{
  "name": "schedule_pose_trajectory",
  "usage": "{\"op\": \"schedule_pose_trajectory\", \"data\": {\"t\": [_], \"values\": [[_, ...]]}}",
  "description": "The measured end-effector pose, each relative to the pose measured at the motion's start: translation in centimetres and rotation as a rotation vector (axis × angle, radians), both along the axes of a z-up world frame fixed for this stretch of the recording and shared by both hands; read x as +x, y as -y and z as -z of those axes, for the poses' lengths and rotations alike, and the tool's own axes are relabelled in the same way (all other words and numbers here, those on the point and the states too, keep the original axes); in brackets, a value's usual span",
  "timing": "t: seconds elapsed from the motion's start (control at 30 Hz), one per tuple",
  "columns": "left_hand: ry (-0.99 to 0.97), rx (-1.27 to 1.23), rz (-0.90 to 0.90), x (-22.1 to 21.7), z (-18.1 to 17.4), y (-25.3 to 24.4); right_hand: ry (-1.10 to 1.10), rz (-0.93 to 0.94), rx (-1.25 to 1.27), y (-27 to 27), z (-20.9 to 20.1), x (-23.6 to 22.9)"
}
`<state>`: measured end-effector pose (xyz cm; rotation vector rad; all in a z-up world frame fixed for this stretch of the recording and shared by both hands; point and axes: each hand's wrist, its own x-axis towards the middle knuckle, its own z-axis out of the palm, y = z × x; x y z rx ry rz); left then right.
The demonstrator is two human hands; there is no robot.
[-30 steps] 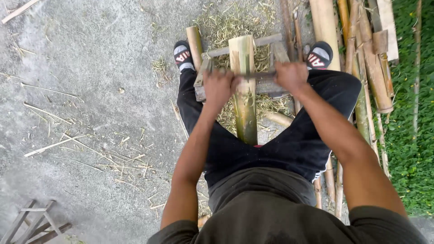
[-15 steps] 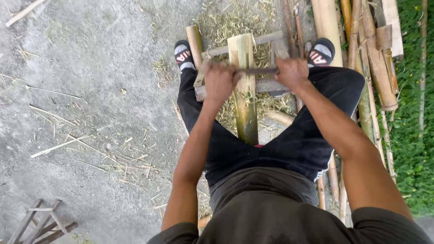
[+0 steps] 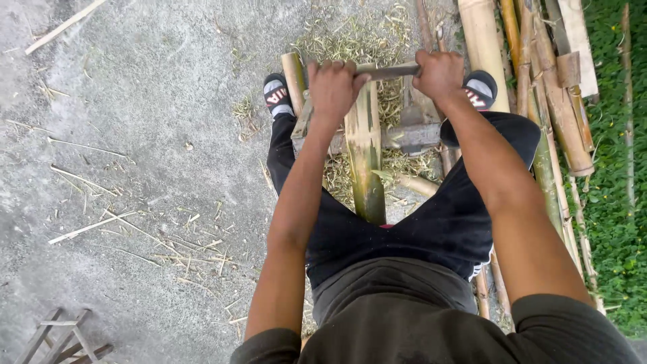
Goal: Scraping the outer green layer off a bamboo pole using a large metal blade.
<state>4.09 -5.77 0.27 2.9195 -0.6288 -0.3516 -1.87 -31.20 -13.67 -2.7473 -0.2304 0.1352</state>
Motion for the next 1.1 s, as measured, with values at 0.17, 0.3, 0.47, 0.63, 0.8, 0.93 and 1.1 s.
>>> {"op": "schedule_pose_trajectory", "data": {"t": [0.17, 0.3, 0.47, 0.63, 0.8, 0.93, 1.1], "values": [[0.094, -0.032, 0.062, -0.2, 0.3, -0.8, -0.003, 0.087, 0.051, -1.1, 1.2, -1.3], [0.087, -0.126, 0.019, -1.4, -1.8, -0.8, -0.020, 0.054, 0.069, -0.8, 0.8, -2.3], [0.050, -0.120, -0.005, -2.1, -2.1, -0.8, -0.081, 0.003, 0.087, -1.0, 0.8, -2.6], [0.095, -0.133, -0.019, -7.1, -3.1, -1.5, -0.037, -0.054, 0.123, -1.8, -0.7, -6.3], [-0.044, -0.047, -0.103, -8.5, -3.9, -1.6, -0.081, -0.124, 0.133, -1.9, -1.3, -6.0], [0.006, -0.040, -0.122, -10.0, -4.0, -1.0, -0.068, -0.134, 0.135, -1.7, -1.4, -6.1], [-0.082, 0.022, -0.306, -15.9, -4.6, -1.1, -0.074, -0.304, 0.109, -1.3, -3.0, -7.3]]}}
